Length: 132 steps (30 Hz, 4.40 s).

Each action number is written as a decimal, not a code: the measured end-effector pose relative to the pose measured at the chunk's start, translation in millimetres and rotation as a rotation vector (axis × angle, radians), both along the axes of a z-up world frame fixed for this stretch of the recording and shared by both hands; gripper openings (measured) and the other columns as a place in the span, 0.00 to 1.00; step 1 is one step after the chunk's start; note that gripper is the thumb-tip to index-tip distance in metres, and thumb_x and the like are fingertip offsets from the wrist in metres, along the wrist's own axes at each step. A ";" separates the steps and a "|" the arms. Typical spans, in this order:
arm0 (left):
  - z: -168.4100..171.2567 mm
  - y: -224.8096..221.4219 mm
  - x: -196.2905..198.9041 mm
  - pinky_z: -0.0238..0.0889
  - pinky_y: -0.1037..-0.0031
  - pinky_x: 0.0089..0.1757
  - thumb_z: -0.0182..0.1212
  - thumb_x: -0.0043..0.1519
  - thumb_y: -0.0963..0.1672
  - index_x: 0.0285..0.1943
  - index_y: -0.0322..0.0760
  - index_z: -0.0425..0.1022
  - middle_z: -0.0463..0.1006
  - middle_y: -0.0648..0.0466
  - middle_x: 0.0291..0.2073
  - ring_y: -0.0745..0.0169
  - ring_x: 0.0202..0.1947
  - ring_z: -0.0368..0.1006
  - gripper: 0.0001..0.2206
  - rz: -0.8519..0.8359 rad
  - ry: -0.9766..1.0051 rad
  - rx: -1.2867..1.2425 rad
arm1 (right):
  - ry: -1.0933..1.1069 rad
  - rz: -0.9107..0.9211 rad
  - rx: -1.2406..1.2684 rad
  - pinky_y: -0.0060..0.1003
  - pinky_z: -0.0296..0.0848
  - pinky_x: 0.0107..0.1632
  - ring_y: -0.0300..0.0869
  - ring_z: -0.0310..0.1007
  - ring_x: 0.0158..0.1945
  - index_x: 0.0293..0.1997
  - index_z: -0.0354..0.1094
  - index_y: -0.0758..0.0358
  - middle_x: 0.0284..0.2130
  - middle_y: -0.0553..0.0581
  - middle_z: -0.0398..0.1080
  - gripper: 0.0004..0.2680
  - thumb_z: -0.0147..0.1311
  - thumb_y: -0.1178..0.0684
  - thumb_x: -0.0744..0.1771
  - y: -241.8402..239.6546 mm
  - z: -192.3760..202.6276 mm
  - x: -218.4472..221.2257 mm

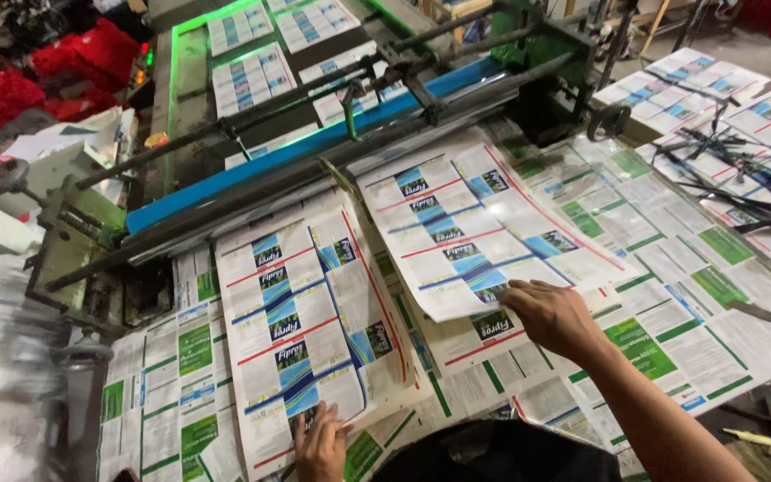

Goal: Aligning and sorting printed sheets on an industrial processing machine.

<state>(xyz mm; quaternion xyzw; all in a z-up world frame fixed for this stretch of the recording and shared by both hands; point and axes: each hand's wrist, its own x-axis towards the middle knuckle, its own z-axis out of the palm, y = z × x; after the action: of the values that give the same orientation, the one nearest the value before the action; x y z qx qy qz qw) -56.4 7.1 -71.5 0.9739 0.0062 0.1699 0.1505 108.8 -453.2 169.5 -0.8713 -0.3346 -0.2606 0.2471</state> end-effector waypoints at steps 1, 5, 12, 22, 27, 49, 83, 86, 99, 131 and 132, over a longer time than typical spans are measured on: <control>11.5 -5.9 -1.6 0.52 0.40 0.63 0.67 0.57 0.48 0.33 0.43 0.77 0.84 0.52 0.49 0.52 0.62 0.72 0.08 0.006 0.011 0.000 | 0.011 0.006 0.000 0.43 0.79 0.35 0.52 0.80 0.40 0.45 0.73 0.58 0.40 0.58 0.79 0.07 0.52 0.58 0.66 -2.3 -8.1 -6.0; 42.1 -18.2 -12.5 0.57 0.43 0.62 0.65 0.58 0.42 0.34 0.38 0.76 0.84 0.52 0.49 0.51 0.61 0.74 0.04 -0.007 -0.132 -0.066 | 0.222 -0.069 -0.090 0.45 0.79 0.37 0.50 0.80 0.45 0.44 0.75 0.50 0.45 0.53 0.79 0.09 0.54 0.59 0.63 -7.8 -53.9 -22.6; 47.5 -24.0 -15.7 0.54 0.39 0.63 0.69 0.55 0.39 0.39 0.37 0.84 0.86 0.53 0.44 0.53 0.54 0.78 0.05 -0.053 -0.137 -0.140 | 0.230 -0.073 -0.213 0.55 0.74 0.57 0.50 0.75 0.57 0.46 0.78 0.50 0.51 0.50 0.78 0.16 0.49 0.64 0.61 -8.2 -118.7 -30.9; 59.3 -27.5 -11.9 0.54 0.43 0.64 0.67 0.57 0.41 0.40 0.37 0.82 0.86 0.53 0.45 0.53 0.55 0.78 0.04 -0.055 -0.097 -0.157 | 0.283 -0.093 -0.154 0.51 0.70 0.64 0.47 0.70 0.65 0.48 0.78 0.49 0.55 0.44 0.76 0.15 0.47 0.65 0.65 3.3 -133.9 9.6; 55.3 -26.1 -10.1 0.56 0.46 0.63 0.68 0.56 0.42 0.37 0.38 0.82 0.86 0.53 0.43 0.54 0.54 0.79 0.03 -0.045 -0.121 -0.137 | 0.229 -0.115 -0.157 0.49 0.69 0.65 0.46 0.69 0.66 0.49 0.78 0.48 0.55 0.44 0.76 0.18 0.48 0.67 0.63 8.1 -137.6 25.2; -31.2 25.9 6.9 0.43 0.41 0.66 0.69 0.56 0.44 0.42 0.41 0.84 0.86 0.52 0.45 0.52 0.57 0.76 0.08 -0.094 0.037 -0.138 | 0.518 -0.246 -0.387 0.76 0.29 0.71 0.58 0.40 0.76 0.69 0.59 0.36 0.72 0.49 0.51 0.23 0.50 0.59 0.66 66.5 -102.6 93.9; 58.3 -23.1 8.8 0.63 0.61 0.55 0.63 0.56 0.37 0.45 0.42 0.84 0.86 0.57 0.45 0.68 0.51 0.80 0.11 0.038 -0.169 0.055 | 0.371 -0.469 -0.234 0.76 0.39 0.70 0.57 0.51 0.74 0.66 0.65 0.40 0.70 0.54 0.59 0.16 0.47 0.47 0.68 61.0 -132.0 85.9; 52.3 -13.9 23.0 0.63 0.59 0.56 0.65 0.58 0.39 0.44 0.43 0.83 0.86 0.58 0.44 0.67 0.50 0.81 0.08 0.065 -0.163 0.076 | 0.377 -0.472 -0.248 0.75 0.39 0.71 0.56 0.51 0.74 0.66 0.65 0.40 0.70 0.53 0.58 0.17 0.47 0.47 0.68 60.7 -129.7 86.6; 93.7 -8.0 71.7 0.64 0.65 0.54 0.67 0.58 0.39 0.45 0.44 0.84 0.86 0.60 0.45 0.67 0.50 0.81 0.09 0.171 -0.240 0.034 | 0.397 -0.501 -0.299 0.73 0.41 0.72 0.53 0.50 0.75 0.66 0.64 0.39 0.70 0.51 0.58 0.17 0.48 0.48 0.68 62.0 -121.1 82.5; 132.4 -57.1 -1.0 0.46 0.42 0.63 0.66 0.58 0.53 0.63 0.34 0.76 0.69 0.41 0.66 0.38 0.69 0.59 0.27 -0.113 0.042 -0.123 | 0.317 -0.062 -0.267 0.53 0.63 0.64 0.55 0.61 0.69 0.58 0.72 0.56 0.64 0.57 0.66 0.24 0.68 0.48 0.56 -1.1 -108.3 11.6; 133.5 -58.3 -1.5 0.44 0.41 0.63 0.68 0.56 0.55 0.63 0.33 0.75 0.67 0.40 0.66 0.37 0.68 0.58 0.31 -0.144 0.059 -0.124 | 0.347 -0.048 -0.260 0.54 0.62 0.66 0.56 0.59 0.70 0.59 0.71 0.57 0.64 0.57 0.65 0.26 0.70 0.46 0.56 -5.7 -100.8 0.9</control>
<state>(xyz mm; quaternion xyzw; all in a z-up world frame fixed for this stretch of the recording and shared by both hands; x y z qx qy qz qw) -57.9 -51.2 62.0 0.9652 -0.0488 0.1294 0.2221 109.7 -458.9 68.8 -0.9353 -0.2970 -0.0671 0.1801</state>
